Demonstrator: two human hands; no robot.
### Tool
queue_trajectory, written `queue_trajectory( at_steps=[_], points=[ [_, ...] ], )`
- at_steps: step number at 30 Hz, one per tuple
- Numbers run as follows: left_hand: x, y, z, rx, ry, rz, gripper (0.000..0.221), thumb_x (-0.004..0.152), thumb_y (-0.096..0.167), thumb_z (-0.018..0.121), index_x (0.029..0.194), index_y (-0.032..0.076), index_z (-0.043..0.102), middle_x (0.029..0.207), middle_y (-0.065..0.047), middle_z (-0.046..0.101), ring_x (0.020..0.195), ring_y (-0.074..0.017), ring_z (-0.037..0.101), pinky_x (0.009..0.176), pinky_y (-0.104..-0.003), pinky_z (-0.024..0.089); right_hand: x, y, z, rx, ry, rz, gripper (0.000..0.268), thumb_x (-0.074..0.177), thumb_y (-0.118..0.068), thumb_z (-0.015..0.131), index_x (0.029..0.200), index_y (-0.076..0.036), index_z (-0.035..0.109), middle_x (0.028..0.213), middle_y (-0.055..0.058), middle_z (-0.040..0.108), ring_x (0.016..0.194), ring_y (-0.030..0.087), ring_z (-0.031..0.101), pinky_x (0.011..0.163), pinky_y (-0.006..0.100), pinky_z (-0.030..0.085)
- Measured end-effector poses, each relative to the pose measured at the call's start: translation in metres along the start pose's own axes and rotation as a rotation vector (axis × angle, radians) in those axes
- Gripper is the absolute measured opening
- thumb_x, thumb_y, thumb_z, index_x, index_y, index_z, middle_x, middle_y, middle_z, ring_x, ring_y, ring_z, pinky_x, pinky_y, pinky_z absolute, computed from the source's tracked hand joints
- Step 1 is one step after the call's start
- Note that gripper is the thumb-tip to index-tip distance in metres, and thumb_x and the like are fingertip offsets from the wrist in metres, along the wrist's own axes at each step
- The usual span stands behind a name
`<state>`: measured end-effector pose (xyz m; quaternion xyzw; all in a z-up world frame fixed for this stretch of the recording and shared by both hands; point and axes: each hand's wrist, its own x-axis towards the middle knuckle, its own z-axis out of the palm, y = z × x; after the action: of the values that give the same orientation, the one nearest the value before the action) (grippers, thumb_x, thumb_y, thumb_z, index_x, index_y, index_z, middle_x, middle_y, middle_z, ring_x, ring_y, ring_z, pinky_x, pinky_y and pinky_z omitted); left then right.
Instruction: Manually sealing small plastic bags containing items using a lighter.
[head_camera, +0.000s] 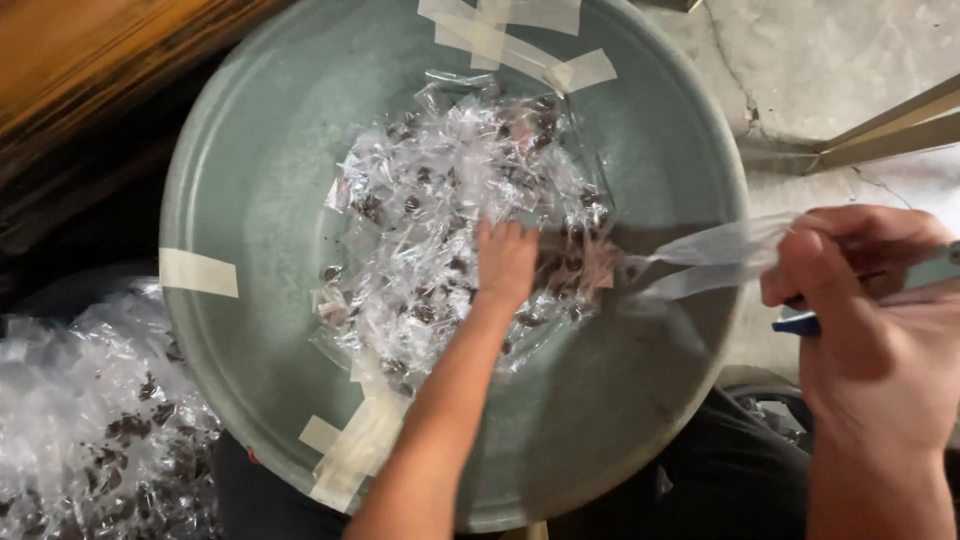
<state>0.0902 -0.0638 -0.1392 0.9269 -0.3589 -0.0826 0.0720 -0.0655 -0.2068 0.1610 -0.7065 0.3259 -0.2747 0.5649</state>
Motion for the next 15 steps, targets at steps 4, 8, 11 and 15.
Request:
queue_trajectory(
  at_steps=[4, 8, 11, 15],
  points=[
    [-0.010, -0.020, -0.043, -0.964, 0.124, -0.289, 0.021, 0.099, 0.017, 0.038, 0.091, 0.011, 0.057, 0.082, -0.005, 0.062, 0.066, -0.0225, 0.064, 0.077, -0.037, 0.042, 0.007, 0.007, 0.004, 0.016, -0.123, -0.048, 0.012, 0.108, -0.004, 0.071, 0.111, -0.004, 0.060, 0.100, 0.011, 0.065, 0.073, 0.013, 0.061, 0.070, 0.022, 0.053],
    [-0.030, -0.016, -0.138, -1.666, 0.090, -0.488, 0.046, 0.100, 0.038, 0.051, 0.125, 0.002, 0.063, 0.084, -0.011, 0.073, 0.056, -0.0123, 0.054, 0.058, -0.027, 0.046, 0.012, 0.024, 0.009, -0.049, -0.369, -0.177, 0.006, 0.106, 0.001, 0.068, 0.108, -0.002, 0.064, 0.089, 0.008, 0.066, 0.073, 0.015, 0.062, 0.069, 0.026, 0.055],
    [-0.051, -0.002, -0.191, -1.630, 0.011, -0.419, 0.043, 0.107, 0.040, 0.041, 0.113, 0.006, 0.066, 0.073, 0.001, 0.059, 0.058, -0.0067, 0.047, 0.054, -0.020, 0.039, 0.008, 0.007, 0.039, -0.119, -0.439, -0.095, 0.002, 0.102, -0.002, 0.071, 0.101, -0.001, 0.071, 0.074, 0.006, 0.064, 0.063, 0.013, 0.058, 0.060, 0.024, 0.050],
    [-0.062, 0.012, -0.212, -1.499, 0.005, -0.344, 0.045, 0.096, 0.044, 0.044, 0.107, 0.007, 0.067, 0.082, -0.004, 0.067, 0.065, -0.0128, 0.058, 0.061, -0.026, 0.049, 0.008, 0.010, 0.061, -0.113, -0.515, 0.057, 0.009, 0.097, -0.007, 0.072, 0.101, 0.001, 0.073, 0.079, 0.008, 0.068, 0.067, 0.013, 0.059, 0.065, 0.025, 0.046]
  ],
)
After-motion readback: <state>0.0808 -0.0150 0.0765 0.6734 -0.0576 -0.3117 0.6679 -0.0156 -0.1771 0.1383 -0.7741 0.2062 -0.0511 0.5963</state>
